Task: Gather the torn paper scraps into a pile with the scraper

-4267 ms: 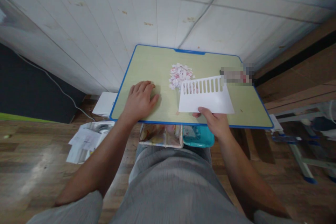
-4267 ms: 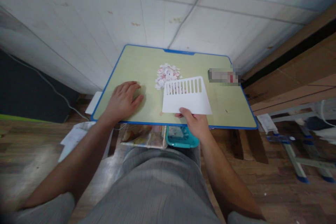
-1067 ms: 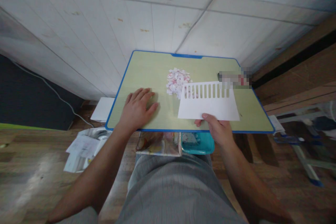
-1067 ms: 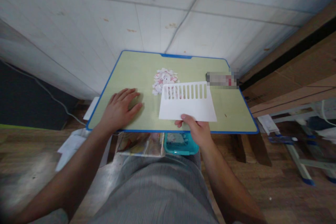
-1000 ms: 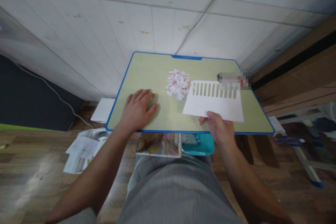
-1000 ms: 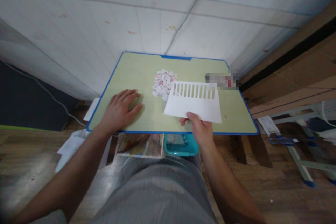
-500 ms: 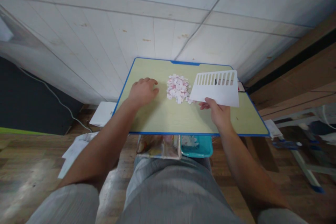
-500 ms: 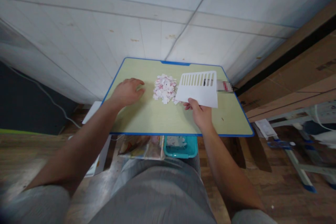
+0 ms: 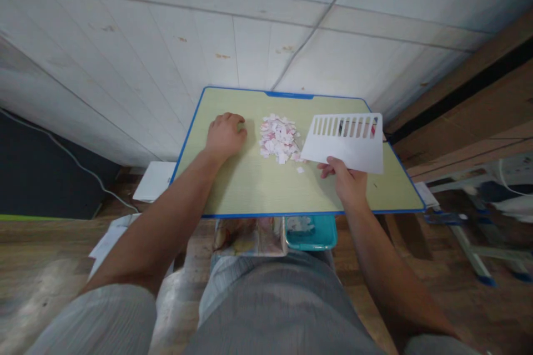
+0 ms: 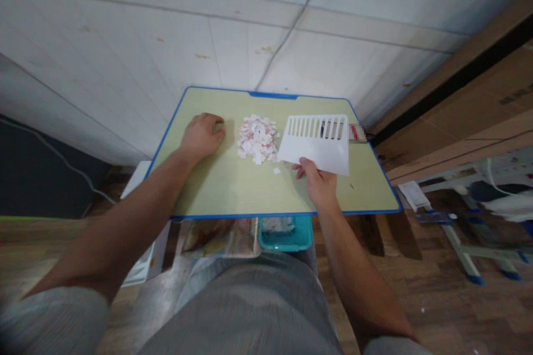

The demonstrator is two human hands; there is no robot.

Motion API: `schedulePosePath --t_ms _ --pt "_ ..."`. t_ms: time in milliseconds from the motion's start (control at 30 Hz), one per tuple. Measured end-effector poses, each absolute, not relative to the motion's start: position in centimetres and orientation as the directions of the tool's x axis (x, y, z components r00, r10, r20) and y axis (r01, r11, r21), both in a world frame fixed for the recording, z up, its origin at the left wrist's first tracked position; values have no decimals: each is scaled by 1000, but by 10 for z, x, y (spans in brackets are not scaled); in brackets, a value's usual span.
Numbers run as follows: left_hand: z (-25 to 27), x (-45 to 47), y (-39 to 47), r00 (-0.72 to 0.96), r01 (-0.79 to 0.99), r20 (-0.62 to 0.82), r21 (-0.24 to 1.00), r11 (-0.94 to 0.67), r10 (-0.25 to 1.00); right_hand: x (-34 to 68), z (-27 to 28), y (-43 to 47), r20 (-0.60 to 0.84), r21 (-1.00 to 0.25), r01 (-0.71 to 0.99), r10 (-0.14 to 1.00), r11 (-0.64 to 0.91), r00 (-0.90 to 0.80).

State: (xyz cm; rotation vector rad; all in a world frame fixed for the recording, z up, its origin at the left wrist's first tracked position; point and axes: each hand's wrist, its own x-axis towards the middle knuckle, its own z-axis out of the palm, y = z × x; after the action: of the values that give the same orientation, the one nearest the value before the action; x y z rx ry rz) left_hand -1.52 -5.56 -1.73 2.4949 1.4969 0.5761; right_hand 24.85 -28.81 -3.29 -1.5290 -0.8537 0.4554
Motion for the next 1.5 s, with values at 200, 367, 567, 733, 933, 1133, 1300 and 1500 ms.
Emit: schedulePosePath --t_ms 200,367,567,733,933,1133,1300,1500 --pt "-19 -15 -50 424 802 248 344 -488 871 250 -35 -288 193 -968 247 747 39 636" --pt "-21 -16 -49 431 792 253 353 -497 866 247 -32 -288 217 -968 240 703 68 677" --pt "-20 -17 -48 434 790 240 362 -495 868 243 -27 -283 198 -977 204 642 66 740" --pt "-20 -19 -48 442 787 236 360 -500 865 243 -25 -281 210 -975 209 589 70 781" --pt "-23 -19 -46 443 781 252 362 -508 860 246 -28 -284 193 -974 222 652 39 733" --pt "-23 -19 -45 446 778 253 365 -512 858 245 -28 -285 185 -977 206 673 49 716" --pt "-24 -20 -43 445 769 250 386 -510 860 244 -25 -286 188 -981 172 661 90 726" --pt "-25 -19 -43 444 777 266 360 -516 855 242 -21 -288 193 -981 143 633 129 749"
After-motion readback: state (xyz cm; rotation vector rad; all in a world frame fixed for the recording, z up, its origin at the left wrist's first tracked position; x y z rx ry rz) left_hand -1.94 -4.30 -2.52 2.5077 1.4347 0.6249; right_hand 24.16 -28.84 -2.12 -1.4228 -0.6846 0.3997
